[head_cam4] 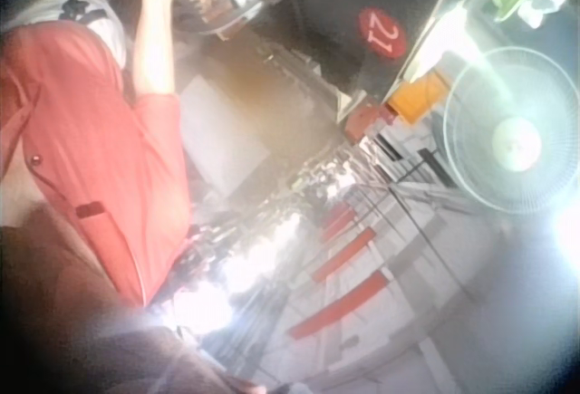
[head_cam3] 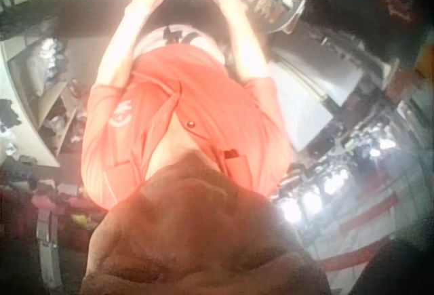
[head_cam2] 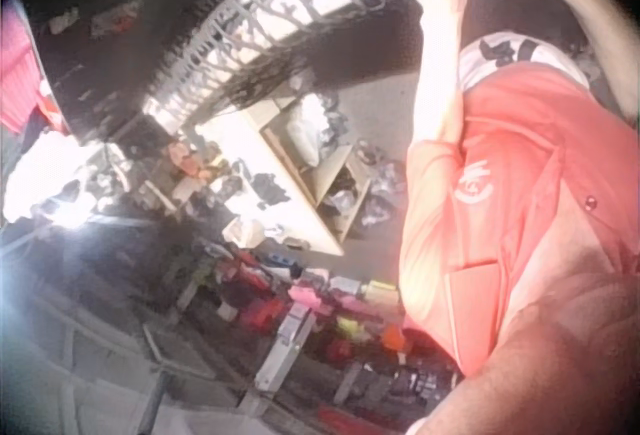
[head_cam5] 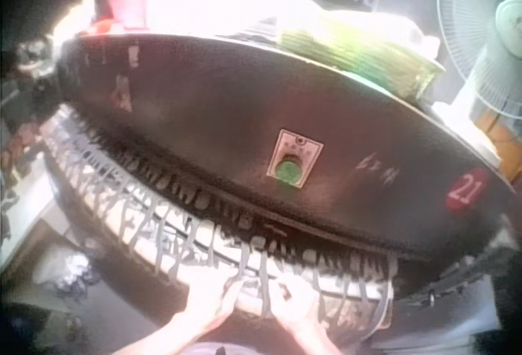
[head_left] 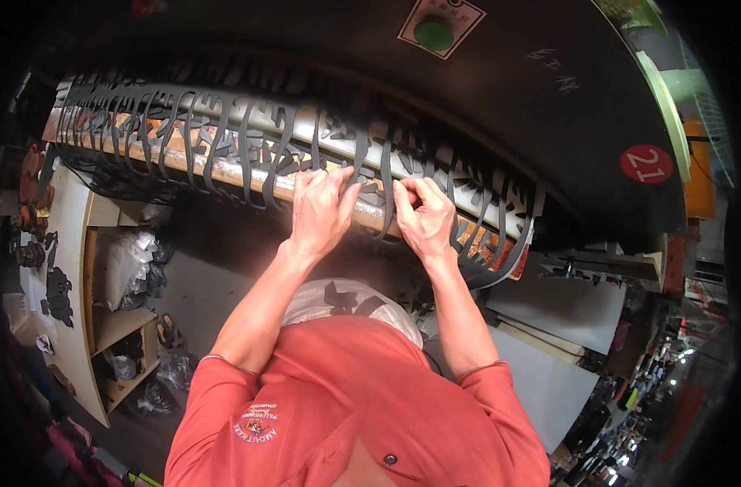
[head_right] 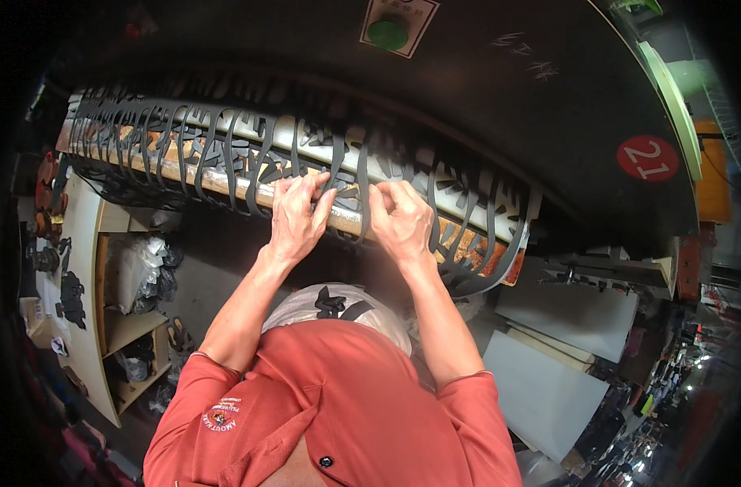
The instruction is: The person repeatedly picks up black rubber pieces from a perforated metal sheet, separates them by hand, and places them into a pile. The person handles the pieces one at a time, turning them over and moving them aside.
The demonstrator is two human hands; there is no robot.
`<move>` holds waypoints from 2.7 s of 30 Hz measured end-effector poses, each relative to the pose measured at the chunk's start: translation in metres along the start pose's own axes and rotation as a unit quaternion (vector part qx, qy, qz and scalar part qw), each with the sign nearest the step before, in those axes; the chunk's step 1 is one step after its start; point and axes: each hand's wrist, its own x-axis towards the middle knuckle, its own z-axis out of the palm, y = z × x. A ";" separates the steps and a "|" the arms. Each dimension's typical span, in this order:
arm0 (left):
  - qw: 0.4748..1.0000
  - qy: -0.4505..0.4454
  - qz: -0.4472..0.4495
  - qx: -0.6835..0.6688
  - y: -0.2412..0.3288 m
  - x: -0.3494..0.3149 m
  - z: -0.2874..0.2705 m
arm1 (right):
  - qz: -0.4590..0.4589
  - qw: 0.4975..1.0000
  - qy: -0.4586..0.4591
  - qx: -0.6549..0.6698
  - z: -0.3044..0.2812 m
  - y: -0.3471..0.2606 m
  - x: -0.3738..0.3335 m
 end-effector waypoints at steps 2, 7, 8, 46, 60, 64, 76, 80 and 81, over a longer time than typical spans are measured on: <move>1.000 -0.019 -0.011 -0.008 0.000 0.000 -0.003 | 0.051 0.997 0.006 0.050 -0.008 -0.009 0.007; 0.999 -0.043 0.002 -0.005 -0.004 -0.002 -0.007 | -0.041 0.998 0.053 0.003 -0.018 -0.007 0.061; 0.998 -0.056 -0.007 -0.023 -0.004 -0.002 -0.009 | -0.075 0.995 0.057 -0.017 -0.013 -0.002 0.078; 0.996 -0.053 0.071 -0.021 -0.038 0.163 0.044 | 0.309 0.785 -0.039 0.535 -0.057 0.020 0.228; 0.922 -0.249 -0.253 -0.153 -0.039 0.254 0.061 | 0.025 0.999 0.043 -0.023 -0.023 0.052 0.154; 0.900 -0.251 -0.308 -0.181 -0.038 0.259 0.066 | 0.031 0.997 0.048 -0.060 -0.015 0.061 0.148; 0.816 -0.124 -0.324 -0.463 -0.014 0.224 0.046 | 0.020 0.996 0.048 -0.075 -0.016 0.060 0.151; 0.765 -0.051 -0.281 -0.578 -0.016 0.206 0.016 | 0.010 0.996 0.057 -0.074 -0.016 0.060 0.151; 0.730 -0.006 -0.273 -0.626 -0.024 0.204 0.011 | 0.013 0.996 0.060 -0.064 -0.016 0.060 0.151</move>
